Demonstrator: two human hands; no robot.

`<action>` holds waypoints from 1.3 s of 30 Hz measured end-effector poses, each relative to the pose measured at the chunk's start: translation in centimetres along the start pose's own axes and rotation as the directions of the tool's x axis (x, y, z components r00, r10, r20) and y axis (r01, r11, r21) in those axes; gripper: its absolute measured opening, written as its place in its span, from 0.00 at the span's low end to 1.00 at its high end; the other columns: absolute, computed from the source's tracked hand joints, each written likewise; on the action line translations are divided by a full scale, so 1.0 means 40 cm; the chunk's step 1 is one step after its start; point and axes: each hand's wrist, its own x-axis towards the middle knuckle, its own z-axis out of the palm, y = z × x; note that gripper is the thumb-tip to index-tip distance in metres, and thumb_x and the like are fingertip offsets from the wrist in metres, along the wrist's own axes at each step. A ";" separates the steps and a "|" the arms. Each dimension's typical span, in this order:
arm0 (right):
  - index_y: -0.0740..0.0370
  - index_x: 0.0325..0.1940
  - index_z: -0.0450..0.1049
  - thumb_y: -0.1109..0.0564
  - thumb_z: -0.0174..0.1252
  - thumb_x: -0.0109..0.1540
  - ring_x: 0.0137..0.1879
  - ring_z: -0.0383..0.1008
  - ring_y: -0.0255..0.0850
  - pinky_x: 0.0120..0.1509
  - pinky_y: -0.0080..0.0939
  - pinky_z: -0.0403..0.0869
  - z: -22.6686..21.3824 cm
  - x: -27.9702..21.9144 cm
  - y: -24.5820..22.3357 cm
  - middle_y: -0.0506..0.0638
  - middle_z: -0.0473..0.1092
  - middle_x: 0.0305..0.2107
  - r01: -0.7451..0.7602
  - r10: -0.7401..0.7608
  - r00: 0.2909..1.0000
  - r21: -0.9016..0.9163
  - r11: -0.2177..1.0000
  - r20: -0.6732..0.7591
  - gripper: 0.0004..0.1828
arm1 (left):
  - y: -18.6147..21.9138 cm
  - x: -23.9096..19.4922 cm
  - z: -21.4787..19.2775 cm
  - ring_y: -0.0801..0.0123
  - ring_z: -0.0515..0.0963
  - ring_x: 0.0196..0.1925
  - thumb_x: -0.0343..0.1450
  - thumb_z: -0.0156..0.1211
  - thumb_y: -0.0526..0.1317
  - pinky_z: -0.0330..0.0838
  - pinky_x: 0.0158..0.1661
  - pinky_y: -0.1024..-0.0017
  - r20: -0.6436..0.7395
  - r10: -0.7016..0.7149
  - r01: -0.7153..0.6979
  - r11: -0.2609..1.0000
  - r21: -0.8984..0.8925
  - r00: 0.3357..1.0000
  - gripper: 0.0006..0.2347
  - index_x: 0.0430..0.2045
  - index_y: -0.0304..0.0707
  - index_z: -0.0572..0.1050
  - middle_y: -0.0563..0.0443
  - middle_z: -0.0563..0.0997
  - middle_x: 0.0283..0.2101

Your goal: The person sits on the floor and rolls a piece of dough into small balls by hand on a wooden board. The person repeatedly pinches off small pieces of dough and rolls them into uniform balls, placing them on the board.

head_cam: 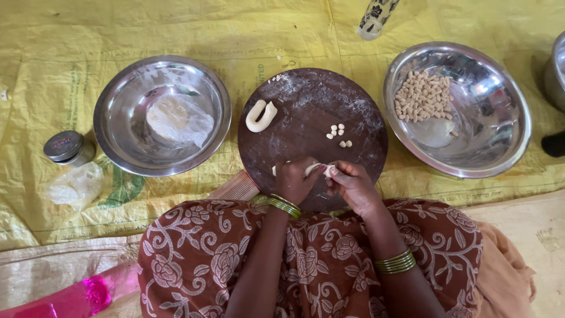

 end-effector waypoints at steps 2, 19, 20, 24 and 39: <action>0.67 0.44 0.76 0.62 0.57 0.68 0.36 0.76 0.38 0.39 0.40 0.79 -0.010 -0.004 -0.003 0.53 0.75 0.32 0.015 -0.029 0.996 0.150 0.989 0.089 0.05 | 0.006 -0.001 0.001 0.61 0.83 0.27 0.68 0.70 0.43 0.69 0.40 0.55 -0.061 0.022 -0.022 1.000 0.016 0.998 0.06 0.29 0.42 0.81 0.51 0.84 0.26; 0.69 0.47 0.78 0.62 0.55 0.68 0.51 0.79 0.47 0.56 0.50 0.81 0.007 -0.018 -0.056 0.62 0.75 0.51 0.126 -0.108 0.991 0.316 0.940 -0.074 0.09 | -0.075 -0.012 0.028 0.45 0.81 0.45 0.67 0.67 0.38 0.77 0.42 0.54 -0.157 -0.350 0.375 0.911 0.171 0.923 0.11 0.41 0.39 0.76 0.40 0.77 0.49; 0.68 0.48 0.79 0.61 0.55 0.68 0.51 0.79 0.48 0.56 0.51 0.81 0.007 -0.018 -0.057 0.61 0.75 0.50 0.110 -0.086 0.993 0.338 0.935 -0.085 0.09 | -0.077 -0.012 0.029 0.45 0.81 0.45 0.67 0.66 0.38 0.77 0.42 0.54 -0.159 -0.350 0.377 0.907 0.190 0.923 0.10 0.40 0.39 0.76 0.41 0.77 0.49; 0.66 0.49 0.80 0.61 0.55 0.66 0.51 0.79 0.46 0.54 0.49 0.80 0.003 -0.019 -0.055 0.61 0.76 0.51 0.096 -0.057 0.988 0.291 0.952 -0.141 0.11 | -0.075 -0.016 0.035 0.46 0.81 0.44 0.69 0.64 0.39 0.76 0.42 0.53 -0.141 -0.385 0.406 0.899 0.167 0.912 0.08 0.38 0.38 0.76 0.42 0.78 0.46; 0.70 0.46 0.78 0.71 0.53 0.65 0.53 0.80 0.51 0.59 0.44 0.81 -0.030 -0.002 -0.046 0.66 0.76 0.48 0.176 -0.087 0.951 0.291 0.940 -0.295 0.10 | -0.066 -0.016 0.040 0.47 0.81 0.45 0.69 0.62 0.37 0.76 0.42 0.54 -0.155 -0.398 0.416 0.903 0.106 0.904 0.07 0.38 0.37 0.76 0.42 0.78 0.47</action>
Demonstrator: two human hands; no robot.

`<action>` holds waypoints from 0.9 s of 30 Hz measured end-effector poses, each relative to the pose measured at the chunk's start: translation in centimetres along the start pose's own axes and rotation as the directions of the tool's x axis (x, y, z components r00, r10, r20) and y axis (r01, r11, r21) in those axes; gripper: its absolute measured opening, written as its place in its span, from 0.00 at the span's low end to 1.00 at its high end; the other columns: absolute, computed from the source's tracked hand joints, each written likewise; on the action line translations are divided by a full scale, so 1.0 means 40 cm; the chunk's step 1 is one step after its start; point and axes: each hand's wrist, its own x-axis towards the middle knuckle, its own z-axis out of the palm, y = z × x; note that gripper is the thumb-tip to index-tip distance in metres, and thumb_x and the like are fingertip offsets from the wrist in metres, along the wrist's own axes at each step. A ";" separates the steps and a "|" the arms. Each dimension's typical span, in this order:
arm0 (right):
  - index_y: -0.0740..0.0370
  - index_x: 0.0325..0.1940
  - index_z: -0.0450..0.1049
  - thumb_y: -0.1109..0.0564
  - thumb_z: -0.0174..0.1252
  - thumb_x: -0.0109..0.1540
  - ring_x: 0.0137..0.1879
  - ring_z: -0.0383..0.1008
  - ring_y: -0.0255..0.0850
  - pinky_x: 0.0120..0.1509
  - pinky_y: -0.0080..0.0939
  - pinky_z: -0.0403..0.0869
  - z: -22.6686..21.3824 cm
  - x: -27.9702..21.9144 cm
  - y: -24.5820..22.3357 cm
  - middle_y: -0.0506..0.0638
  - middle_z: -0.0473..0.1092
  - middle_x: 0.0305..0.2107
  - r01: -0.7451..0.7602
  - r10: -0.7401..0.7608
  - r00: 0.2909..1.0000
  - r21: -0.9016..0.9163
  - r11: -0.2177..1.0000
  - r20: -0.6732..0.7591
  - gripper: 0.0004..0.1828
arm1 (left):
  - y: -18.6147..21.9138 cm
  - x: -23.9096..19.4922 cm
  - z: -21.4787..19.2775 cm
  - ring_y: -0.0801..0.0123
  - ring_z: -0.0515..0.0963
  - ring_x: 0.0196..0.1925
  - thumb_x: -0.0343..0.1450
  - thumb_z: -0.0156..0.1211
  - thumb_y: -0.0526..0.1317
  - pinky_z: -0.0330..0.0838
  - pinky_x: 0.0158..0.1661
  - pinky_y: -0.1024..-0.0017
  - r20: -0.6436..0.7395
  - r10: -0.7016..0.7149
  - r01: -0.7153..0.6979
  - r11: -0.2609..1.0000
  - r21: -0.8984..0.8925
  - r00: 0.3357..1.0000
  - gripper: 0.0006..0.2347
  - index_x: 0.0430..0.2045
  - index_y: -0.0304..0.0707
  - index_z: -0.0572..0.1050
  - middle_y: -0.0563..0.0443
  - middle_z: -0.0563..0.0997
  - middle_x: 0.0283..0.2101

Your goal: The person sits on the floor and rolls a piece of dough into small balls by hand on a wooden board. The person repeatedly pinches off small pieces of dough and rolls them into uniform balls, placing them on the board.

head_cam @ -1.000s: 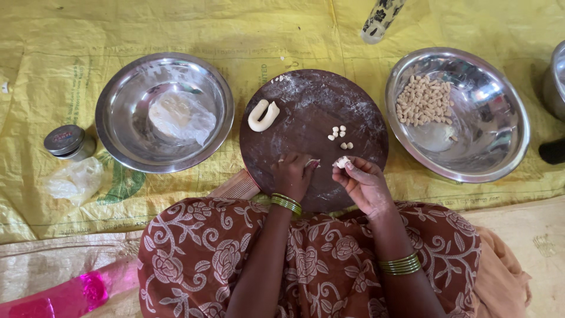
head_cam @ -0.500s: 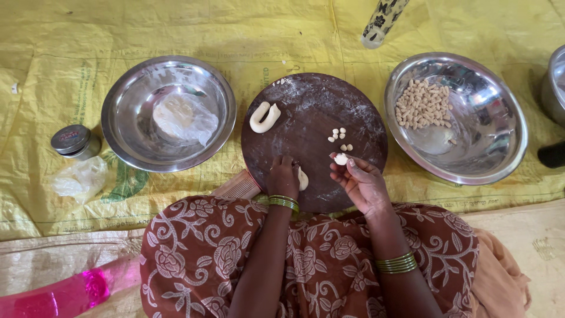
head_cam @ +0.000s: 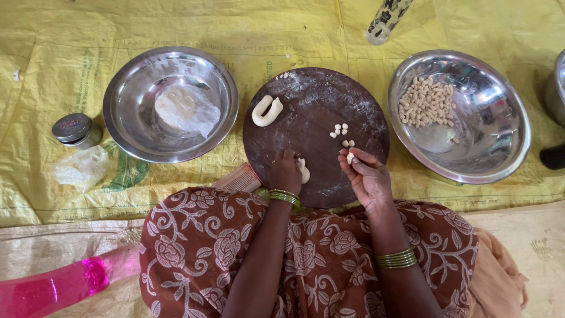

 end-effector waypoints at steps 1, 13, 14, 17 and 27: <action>0.71 0.47 0.78 0.72 0.52 0.65 0.54 0.80 0.52 0.60 0.44 0.81 0.006 -0.003 -0.003 0.66 0.76 0.49 0.004 -0.004 1.000 0.004 1.000 0.014 0.11 | 0.000 0.000 0.001 0.47 0.81 0.45 0.69 0.62 0.36 0.76 0.42 0.54 -0.003 0.006 -0.006 1.000 0.002 1.000 0.07 0.38 0.37 0.76 0.43 0.78 0.47; 0.66 0.49 0.79 0.67 0.62 0.64 0.40 0.79 0.39 0.43 0.37 0.81 -0.022 0.011 0.013 0.57 0.78 0.39 0.072 -0.071 0.997 -0.072 0.995 0.023 0.09 | -0.003 0.001 0.007 0.48 0.82 0.46 0.67 0.62 0.32 0.77 0.42 0.55 0.036 0.025 -0.026 0.999 0.028 0.999 0.09 0.39 0.38 0.78 0.41 0.79 0.47; 0.66 0.49 0.79 0.66 0.63 0.64 0.38 0.78 0.37 0.41 0.37 0.81 -0.031 0.014 0.018 0.55 0.78 0.38 0.073 -0.073 0.997 -0.078 0.994 0.014 0.09 | -0.001 0.001 0.005 0.48 0.82 0.46 0.66 0.62 0.31 0.77 0.42 0.55 0.045 0.023 -0.025 0.999 0.036 0.999 0.09 0.39 0.38 0.78 0.41 0.78 0.47; 0.64 0.46 0.77 0.58 0.62 0.68 0.33 0.76 0.37 0.36 0.38 0.81 -0.058 0.026 0.020 0.52 0.76 0.33 0.085 -0.085 0.996 -0.039 0.996 -0.002 0.06 | 0.008 -0.001 0.001 0.48 0.80 0.48 0.66 0.62 0.30 0.77 0.44 0.56 0.041 0.026 -0.027 0.999 0.022 0.999 0.09 0.39 0.38 0.78 0.42 0.78 0.48; 0.71 0.49 0.75 0.65 0.58 0.65 0.47 0.82 0.47 0.53 0.41 0.84 -0.070 0.040 0.011 0.63 0.78 0.43 0.078 -0.084 0.994 -0.072 0.994 -0.076 0.10 | 0.020 0.003 -0.003 0.45 0.76 0.56 0.67 0.61 0.28 0.76 0.48 0.55 -0.006 0.043 -0.043 0.999 -0.031 0.999 0.08 0.38 0.34 0.77 0.42 0.78 0.49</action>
